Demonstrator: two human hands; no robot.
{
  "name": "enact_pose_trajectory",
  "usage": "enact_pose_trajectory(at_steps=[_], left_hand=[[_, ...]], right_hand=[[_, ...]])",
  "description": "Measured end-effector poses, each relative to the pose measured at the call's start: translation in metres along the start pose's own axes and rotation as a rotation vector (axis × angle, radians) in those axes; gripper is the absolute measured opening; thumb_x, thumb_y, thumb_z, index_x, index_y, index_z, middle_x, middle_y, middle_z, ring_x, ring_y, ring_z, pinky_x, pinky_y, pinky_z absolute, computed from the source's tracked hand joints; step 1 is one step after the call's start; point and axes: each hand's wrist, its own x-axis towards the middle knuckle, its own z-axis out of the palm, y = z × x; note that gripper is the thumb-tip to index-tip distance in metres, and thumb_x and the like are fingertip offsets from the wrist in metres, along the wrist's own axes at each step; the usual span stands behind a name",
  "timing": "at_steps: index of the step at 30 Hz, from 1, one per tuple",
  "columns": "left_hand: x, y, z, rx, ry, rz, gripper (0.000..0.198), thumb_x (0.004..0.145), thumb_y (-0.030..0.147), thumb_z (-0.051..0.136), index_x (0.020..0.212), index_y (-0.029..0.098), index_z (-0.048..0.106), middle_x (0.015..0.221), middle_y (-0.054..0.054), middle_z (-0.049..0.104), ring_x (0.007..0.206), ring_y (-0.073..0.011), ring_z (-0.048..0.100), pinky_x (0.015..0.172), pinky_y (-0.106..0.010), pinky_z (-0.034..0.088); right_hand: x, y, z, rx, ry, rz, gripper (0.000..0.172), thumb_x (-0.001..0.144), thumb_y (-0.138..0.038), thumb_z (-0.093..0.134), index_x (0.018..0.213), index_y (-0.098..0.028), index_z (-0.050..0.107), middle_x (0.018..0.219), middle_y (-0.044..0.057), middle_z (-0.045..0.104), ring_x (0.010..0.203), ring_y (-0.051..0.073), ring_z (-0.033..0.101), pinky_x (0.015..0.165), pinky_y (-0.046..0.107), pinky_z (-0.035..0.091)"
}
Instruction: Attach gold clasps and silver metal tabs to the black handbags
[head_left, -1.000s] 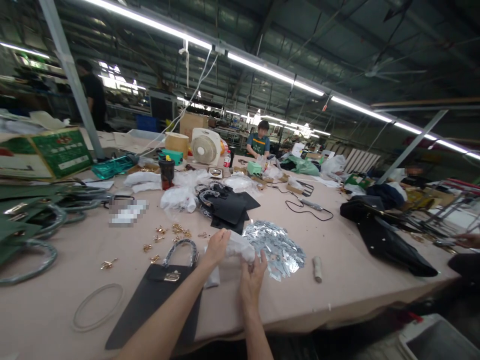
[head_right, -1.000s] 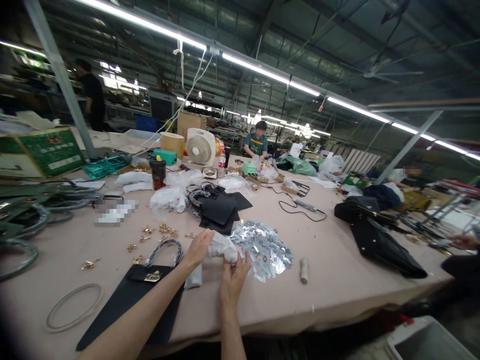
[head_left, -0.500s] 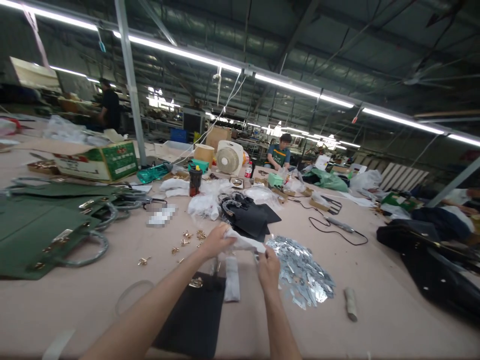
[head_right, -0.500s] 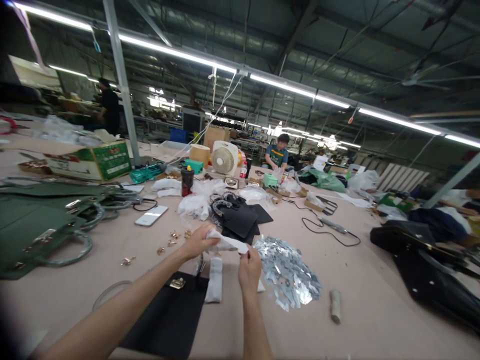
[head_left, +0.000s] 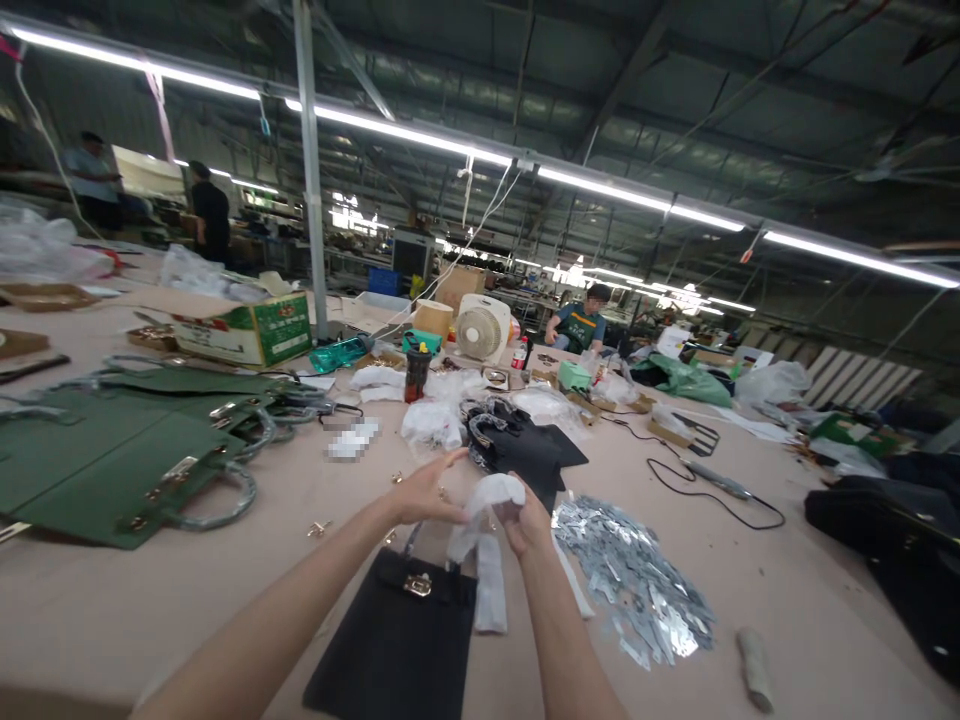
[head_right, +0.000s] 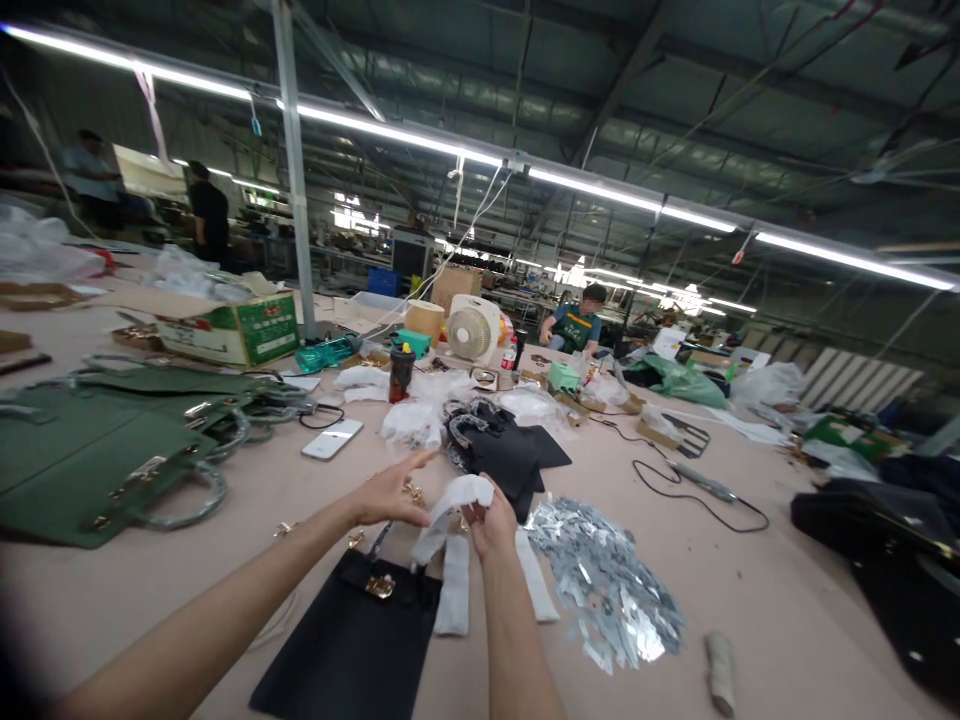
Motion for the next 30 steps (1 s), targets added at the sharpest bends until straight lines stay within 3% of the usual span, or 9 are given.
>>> enact_pose_trajectory(at_steps=[2,3,6,9,14,18,20,26,30], left_hand=[[0.0,0.003,0.018,0.079,-0.022,0.059,0.126,0.051,0.04,0.097,0.159,0.018,0.036,0.166,-0.021,0.036,0.151,-0.0391,0.039,0.124,-0.053,0.029],[0.002,0.004,0.025,0.115,-0.008,0.084,0.118,0.057,0.038,0.093,0.159,0.017,0.037,0.166,-0.021,0.037,0.15,-0.0381,0.039,0.126,-0.052,0.028],[0.009,0.001,0.031,0.137,0.065,0.111,0.065,0.082,0.024,0.069,0.145,0.02,0.058,0.148,-0.013,0.062,0.135,-0.0297,0.059,0.117,-0.043,0.041],[0.016,-0.004,0.014,0.119,0.083,0.113,0.045,0.083,0.012,0.054,0.121,0.022,0.076,0.119,-0.005,0.078,0.11,-0.0231,0.071,0.099,-0.033,0.052],[0.024,-0.011,-0.02,0.162,0.224,0.073,0.041,0.08,0.008,0.048,0.105,0.018,0.079,0.102,-0.004,0.081,0.097,-0.0229,0.072,0.091,-0.031,0.053],[0.036,-0.009,-0.023,0.216,0.299,0.057,0.045,0.075,0.005,0.047,0.103,0.017,0.079,0.102,-0.004,0.081,0.098,-0.0224,0.071,0.092,-0.031,0.052],[0.042,-0.006,-0.018,0.236,0.284,0.077,0.047,0.071,0.005,0.048,0.103,0.019,0.079,0.104,-0.003,0.081,0.101,-0.0222,0.071,0.092,-0.03,0.052],[0.051,0.002,-0.001,0.309,0.196,0.127,0.052,0.067,0.003,0.048,0.103,0.023,0.079,0.109,-0.003,0.081,0.104,-0.0221,0.071,0.095,-0.029,0.05],[0.053,0.003,-0.008,0.376,0.205,0.097,0.049,0.071,0.004,0.049,0.105,0.023,0.078,0.107,-0.005,0.08,0.103,-0.0238,0.071,0.09,-0.03,0.049]], right_hand=[[0.002,0.008,0.01,0.003,-0.017,-0.023,0.023,0.071,-0.023,0.079,0.093,-0.022,0.074,0.079,0.002,0.079,0.071,0.02,0.074,0.064,0.031,0.062],[0.003,0.011,0.014,-0.004,-0.031,-0.035,0.023,0.071,-0.023,0.079,0.093,-0.022,0.073,0.082,0.003,0.079,0.074,0.02,0.075,0.067,0.032,0.063],[0.005,0.011,0.019,-0.058,-0.084,-0.08,0.032,0.063,-0.021,0.083,0.094,-0.021,0.074,0.087,0.004,0.079,0.078,0.021,0.075,0.072,0.034,0.062],[0.008,-0.002,0.014,-0.174,-0.138,-0.167,0.036,0.057,-0.019,0.085,0.092,-0.019,0.076,0.086,0.005,0.079,0.078,0.021,0.072,0.075,0.034,0.061],[0.012,-0.031,0.001,-0.326,-0.164,-0.278,0.025,0.055,-0.017,0.08,0.08,-0.019,0.077,0.08,0.003,0.075,0.081,0.02,0.069,0.082,0.033,0.058],[-0.002,-0.024,0.005,-0.435,-0.379,-0.222,0.068,0.052,-0.012,0.085,0.118,-0.022,0.075,0.118,0.009,0.076,0.108,0.029,0.07,0.089,0.039,0.059],[-0.009,-0.009,0.012,-0.473,-0.457,-0.176,0.079,0.055,-0.02,0.089,0.131,-0.024,0.068,0.131,0.01,0.071,0.116,0.031,0.067,0.09,0.041,0.059],[-0.002,0.021,0.033,-0.415,-0.076,-0.147,0.053,0.066,-0.038,0.083,0.116,-0.02,0.073,0.119,0.013,0.075,0.101,0.03,0.072,0.075,0.038,0.061],[0.007,0.013,0.026,-0.411,-0.152,-0.229,0.056,0.062,-0.032,0.087,0.113,-0.015,0.074,0.106,0.011,0.079,0.092,0.027,0.073,0.08,0.038,0.059]])
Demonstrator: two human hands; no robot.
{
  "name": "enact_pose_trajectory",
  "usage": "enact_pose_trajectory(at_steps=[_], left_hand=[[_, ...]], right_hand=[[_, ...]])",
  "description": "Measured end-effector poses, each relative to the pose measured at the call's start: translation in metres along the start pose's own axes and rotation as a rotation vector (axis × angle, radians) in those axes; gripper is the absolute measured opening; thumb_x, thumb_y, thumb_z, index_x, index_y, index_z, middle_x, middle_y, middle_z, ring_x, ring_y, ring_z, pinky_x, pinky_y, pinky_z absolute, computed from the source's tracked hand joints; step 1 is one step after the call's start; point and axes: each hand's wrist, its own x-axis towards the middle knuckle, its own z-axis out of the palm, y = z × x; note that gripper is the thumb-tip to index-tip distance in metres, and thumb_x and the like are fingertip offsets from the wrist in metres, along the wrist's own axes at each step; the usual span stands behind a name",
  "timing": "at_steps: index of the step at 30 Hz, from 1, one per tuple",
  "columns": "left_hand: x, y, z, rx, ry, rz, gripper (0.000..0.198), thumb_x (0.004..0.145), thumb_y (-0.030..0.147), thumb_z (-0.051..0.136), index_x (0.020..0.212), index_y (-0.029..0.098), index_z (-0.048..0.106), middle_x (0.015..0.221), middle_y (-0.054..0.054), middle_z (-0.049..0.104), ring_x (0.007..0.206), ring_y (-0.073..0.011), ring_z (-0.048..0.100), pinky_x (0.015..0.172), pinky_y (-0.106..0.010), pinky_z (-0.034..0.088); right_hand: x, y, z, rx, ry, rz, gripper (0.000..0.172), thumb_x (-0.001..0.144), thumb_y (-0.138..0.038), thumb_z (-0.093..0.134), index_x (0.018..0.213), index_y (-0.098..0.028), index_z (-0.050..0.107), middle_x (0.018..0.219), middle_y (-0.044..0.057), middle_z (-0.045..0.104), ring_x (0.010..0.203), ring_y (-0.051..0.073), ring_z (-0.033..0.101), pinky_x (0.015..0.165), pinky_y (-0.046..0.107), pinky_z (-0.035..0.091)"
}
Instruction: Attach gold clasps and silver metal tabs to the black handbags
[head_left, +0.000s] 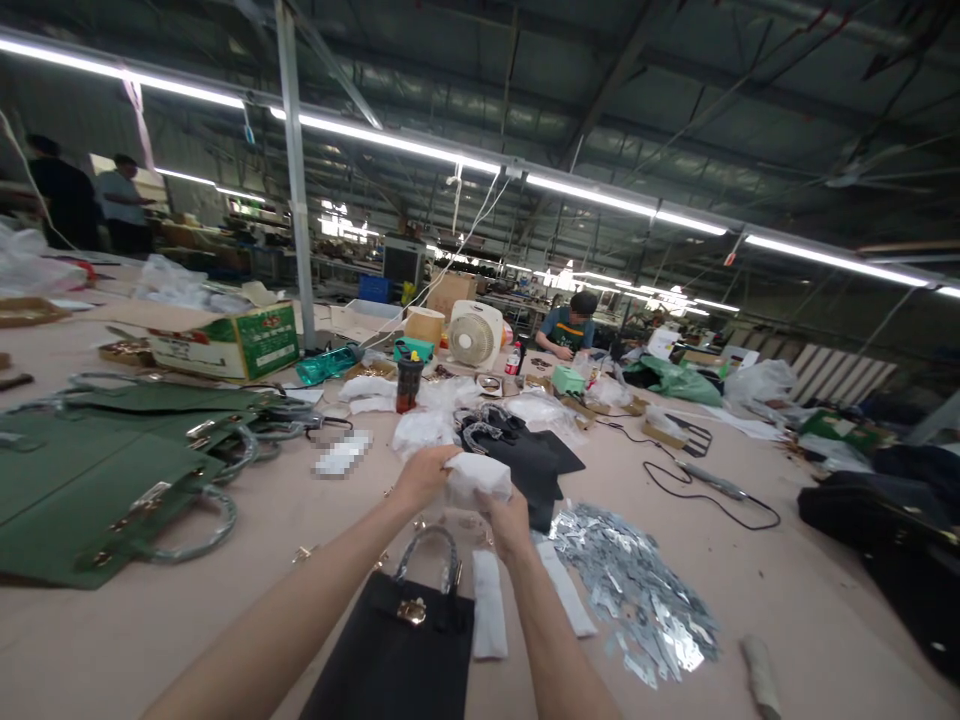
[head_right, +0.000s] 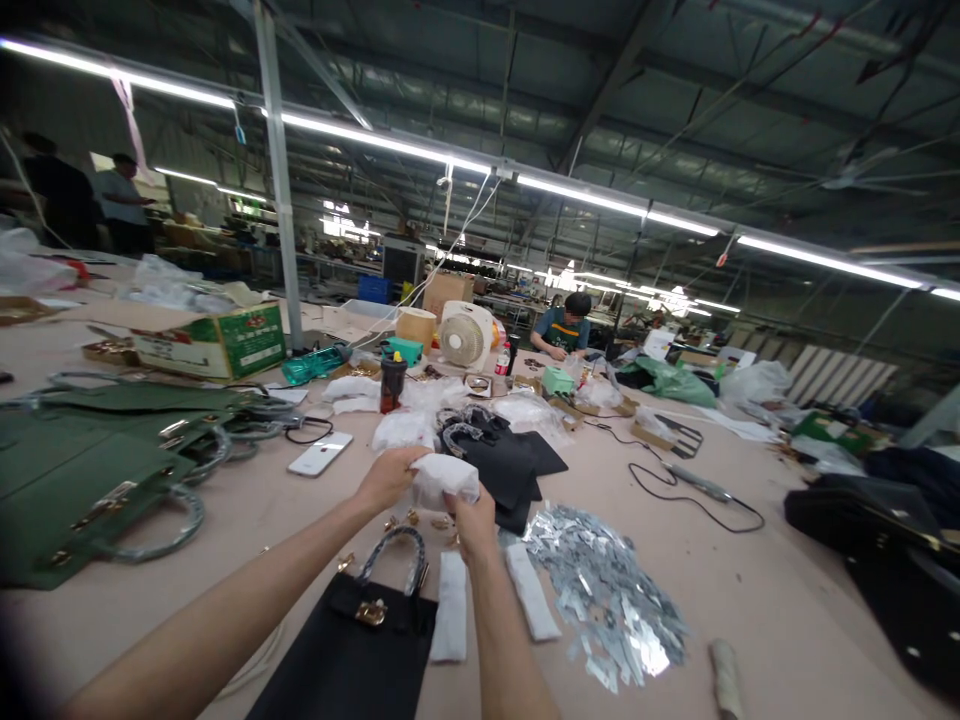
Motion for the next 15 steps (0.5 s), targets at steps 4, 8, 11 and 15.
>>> enact_pose_trajectory(at_steps=[4,8,11,15], left_hand=[[0.007,-0.007,-0.017,0.038,-0.1,0.041,0.034,0.073,0.009,0.056,0.091,0.025,0.079,0.094,-0.003,0.081,0.092,-0.0221,0.072,0.08,-0.025,0.048],[0.012,-0.012,-0.029,0.06,-0.18,0.076,0.024,0.074,0.013,0.061,0.082,0.026,0.078,0.086,-0.002,0.081,0.087,-0.0217,0.072,0.077,-0.023,0.048],[0.014,-0.01,-0.028,0.072,-0.155,0.073,0.03,0.076,0.011,0.056,0.091,0.025,0.078,0.093,-0.003,0.081,0.091,-0.0219,0.072,0.079,-0.025,0.048],[0.017,0.001,-0.021,0.075,-0.119,0.073,0.034,0.078,0.009,0.053,0.097,0.023,0.078,0.097,-0.004,0.081,0.093,-0.0224,0.072,0.082,-0.026,0.049]], right_hand=[[0.003,-0.007,-0.023,-0.015,-0.129,-0.138,0.053,0.064,-0.03,0.089,0.112,-0.014,0.074,0.102,0.009,0.079,0.091,0.024,0.071,0.088,0.037,0.057],[0.004,-0.011,-0.037,-0.007,-0.145,-0.146,0.047,0.061,-0.027,0.09,0.104,-0.017,0.073,0.098,0.005,0.078,0.09,0.021,0.07,0.088,0.034,0.056],[0.0,-0.009,-0.032,0.096,-0.117,-0.046,0.054,0.063,-0.029,0.089,0.113,-0.02,0.07,0.108,0.006,0.076,0.095,0.022,0.071,0.087,0.035,0.058],[-0.006,0.002,-0.013,0.111,-0.099,0.09,0.064,0.064,-0.037,0.089,0.123,-0.024,0.066,0.12,0.008,0.072,0.1,0.027,0.071,0.072,0.034,0.061]])
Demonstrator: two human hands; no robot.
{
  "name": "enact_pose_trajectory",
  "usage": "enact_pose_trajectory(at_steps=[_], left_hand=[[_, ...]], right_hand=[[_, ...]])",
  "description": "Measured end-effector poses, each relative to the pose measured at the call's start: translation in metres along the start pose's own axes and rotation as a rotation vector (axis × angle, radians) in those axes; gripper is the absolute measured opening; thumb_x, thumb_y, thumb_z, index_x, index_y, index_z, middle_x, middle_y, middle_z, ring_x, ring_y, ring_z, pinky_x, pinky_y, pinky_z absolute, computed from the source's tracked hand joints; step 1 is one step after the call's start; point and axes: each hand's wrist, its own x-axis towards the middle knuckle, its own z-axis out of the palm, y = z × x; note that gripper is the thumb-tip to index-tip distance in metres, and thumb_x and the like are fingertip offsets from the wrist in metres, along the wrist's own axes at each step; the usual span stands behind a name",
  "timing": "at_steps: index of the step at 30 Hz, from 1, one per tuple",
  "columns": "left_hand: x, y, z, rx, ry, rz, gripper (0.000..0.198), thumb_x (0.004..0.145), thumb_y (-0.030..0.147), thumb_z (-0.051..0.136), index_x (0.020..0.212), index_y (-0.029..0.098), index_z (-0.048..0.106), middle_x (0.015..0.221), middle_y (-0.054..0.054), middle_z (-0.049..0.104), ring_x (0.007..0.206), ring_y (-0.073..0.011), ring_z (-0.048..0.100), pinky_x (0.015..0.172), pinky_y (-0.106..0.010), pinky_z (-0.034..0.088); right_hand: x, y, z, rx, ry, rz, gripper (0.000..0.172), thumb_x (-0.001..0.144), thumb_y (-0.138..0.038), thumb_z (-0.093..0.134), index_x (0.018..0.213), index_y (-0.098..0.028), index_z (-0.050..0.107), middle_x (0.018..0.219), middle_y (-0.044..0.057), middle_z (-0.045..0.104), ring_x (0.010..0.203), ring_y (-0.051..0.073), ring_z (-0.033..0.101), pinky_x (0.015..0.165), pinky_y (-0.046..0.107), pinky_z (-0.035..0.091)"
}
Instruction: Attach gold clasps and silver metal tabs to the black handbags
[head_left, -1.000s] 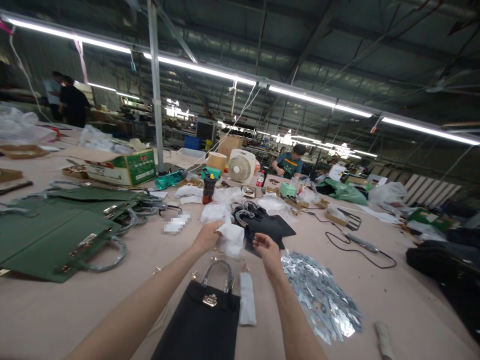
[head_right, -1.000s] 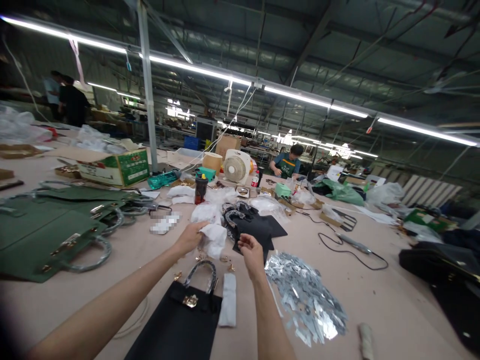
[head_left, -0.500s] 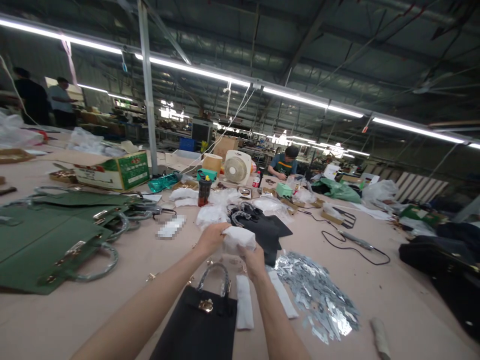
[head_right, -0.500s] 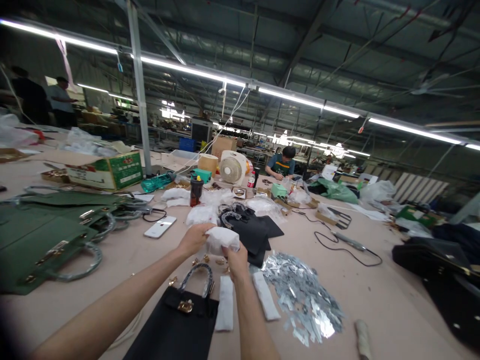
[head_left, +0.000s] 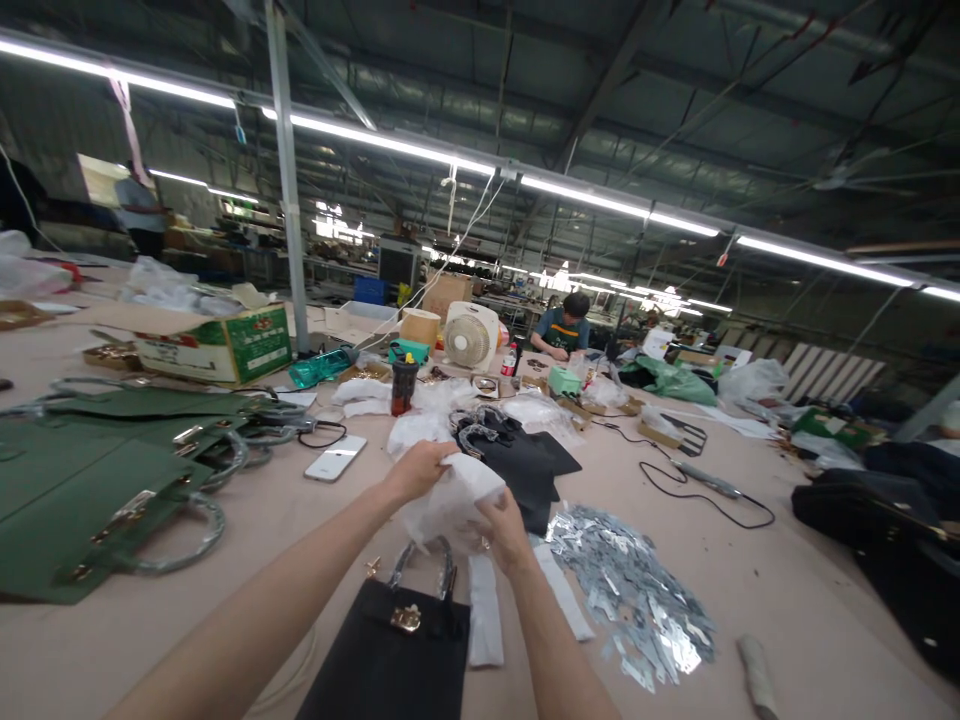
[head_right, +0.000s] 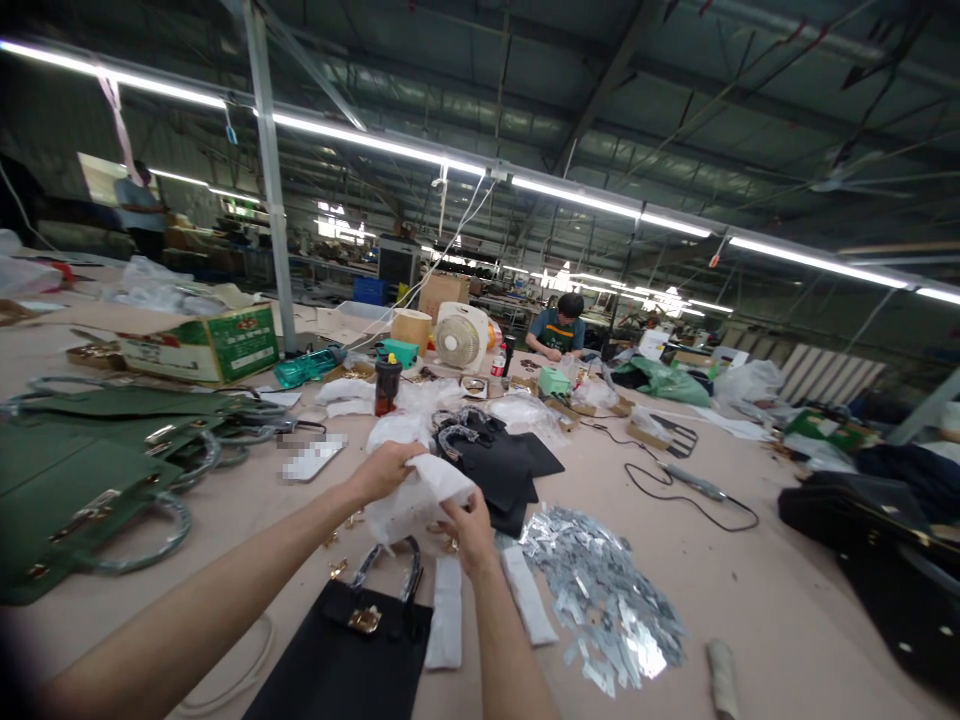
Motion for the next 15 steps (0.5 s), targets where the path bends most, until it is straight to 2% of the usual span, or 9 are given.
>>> enact_pose_trajectory(at_steps=[3,6,8,10,15], left_hand=[[0.005,0.006,0.0,0.008,0.014,0.002,0.035,0.078,0.009,0.053,0.097,0.023,0.078,0.098,-0.004,0.081,0.094,-0.0232,0.072,0.083,-0.027,0.049],[0.009,0.008,-0.007,0.023,0.031,-0.003,0.038,0.076,0.008,0.054,0.099,0.025,0.078,0.101,-0.004,0.081,0.099,-0.0234,0.072,0.086,-0.028,0.049],[0.011,0.009,-0.014,0.038,0.05,-0.014,0.038,0.076,0.008,0.055,0.1,0.026,0.079,0.102,-0.004,0.081,0.1,-0.0237,0.071,0.088,-0.028,0.049],[0.013,0.01,-0.021,0.054,0.081,-0.033,0.037,0.077,0.009,0.056,0.102,0.026,0.079,0.102,-0.005,0.081,0.1,-0.0239,0.071,0.089,-0.028,0.05],[0.019,0.016,-0.033,0.096,0.151,-0.086,0.036,0.081,0.011,0.06,0.108,0.026,0.078,0.104,-0.005,0.081,0.103,-0.0238,0.071,0.091,-0.028,0.05]], right_hand=[[0.004,0.012,0.008,-0.101,0.1,-0.022,0.06,0.061,-0.037,0.087,0.116,-0.021,0.069,0.102,0.006,0.076,0.086,0.025,0.071,0.064,0.031,0.058],[0.009,0.019,0.007,-0.198,0.186,-0.088,0.042,0.059,-0.028,0.081,0.098,-0.016,0.073,0.081,0.004,0.074,0.074,0.022,0.066,0.064,0.03,0.054],[0.012,0.02,0.005,-0.21,0.215,-0.113,0.037,0.057,-0.023,0.077,0.093,-0.015,0.074,0.08,0.004,0.073,0.075,0.021,0.064,0.066,0.029,0.053],[0.014,0.022,0.003,-0.206,0.234,-0.12,0.039,0.055,-0.02,0.074,0.094,-0.015,0.073,0.083,0.004,0.074,0.077,0.021,0.065,0.068,0.028,0.053],[0.018,0.03,0.007,-0.151,0.21,-0.072,0.04,0.058,-0.025,0.066,0.097,-0.017,0.069,0.081,0.003,0.072,0.069,0.02,0.066,0.061,0.03,0.053]])
